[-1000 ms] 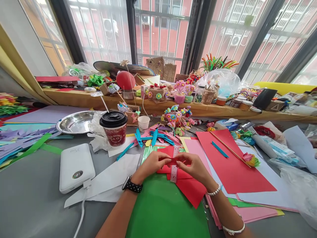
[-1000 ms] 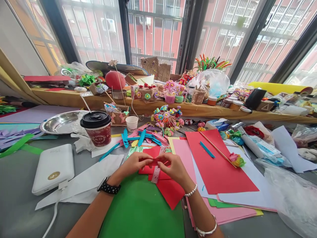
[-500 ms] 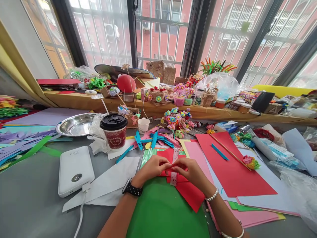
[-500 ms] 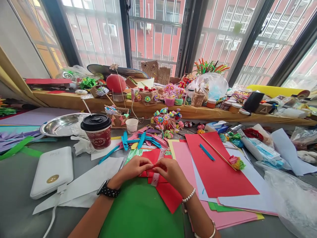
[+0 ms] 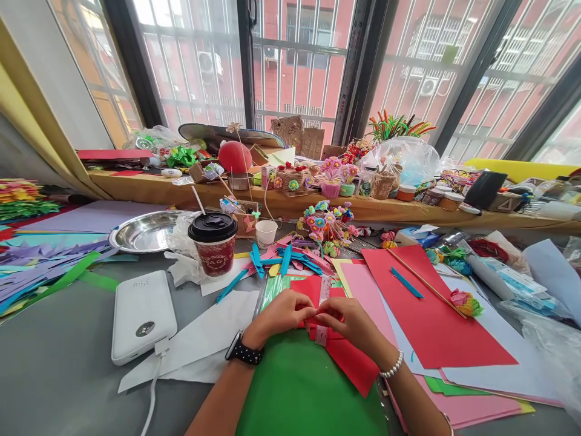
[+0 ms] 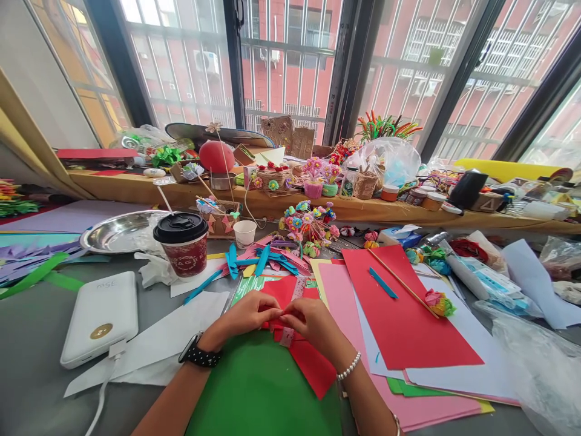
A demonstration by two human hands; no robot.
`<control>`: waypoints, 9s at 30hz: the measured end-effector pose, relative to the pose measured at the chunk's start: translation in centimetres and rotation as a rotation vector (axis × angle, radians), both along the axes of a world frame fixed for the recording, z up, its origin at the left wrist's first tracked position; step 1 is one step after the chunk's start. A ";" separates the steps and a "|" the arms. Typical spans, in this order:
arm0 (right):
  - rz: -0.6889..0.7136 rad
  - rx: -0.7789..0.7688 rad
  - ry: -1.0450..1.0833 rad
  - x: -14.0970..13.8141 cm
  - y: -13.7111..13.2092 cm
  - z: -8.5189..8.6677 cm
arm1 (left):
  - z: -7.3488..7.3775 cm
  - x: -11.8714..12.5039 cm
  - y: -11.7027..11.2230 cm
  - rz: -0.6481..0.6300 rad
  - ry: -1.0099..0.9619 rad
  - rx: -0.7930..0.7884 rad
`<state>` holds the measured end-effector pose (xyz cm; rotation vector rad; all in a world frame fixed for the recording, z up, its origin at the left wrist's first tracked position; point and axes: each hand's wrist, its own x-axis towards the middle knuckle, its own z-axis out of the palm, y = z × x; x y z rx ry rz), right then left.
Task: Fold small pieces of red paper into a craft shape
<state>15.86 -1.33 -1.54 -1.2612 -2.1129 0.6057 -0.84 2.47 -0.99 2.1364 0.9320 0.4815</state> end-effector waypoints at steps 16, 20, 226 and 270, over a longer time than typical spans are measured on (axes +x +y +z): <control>0.033 -0.030 -0.013 0.1 -0.4 0.0 | 0.0 0.0 -0.2 -0.044 -0.001 -0.098; 0.031 -0.004 -0.035 0.0 -0.4 -0.2 | -0.1 0.0 -0.2 -0.049 -0.006 -0.085; -0.128 -0.069 0.422 -0.3 -0.1 0.1 | 0.6 0.1 0.2 0.147 -0.484 -0.034; -0.189 0.033 0.634 0.1 -0.1 0.5 | 0.4 0.2 -0.1 0.245 -0.621 -0.002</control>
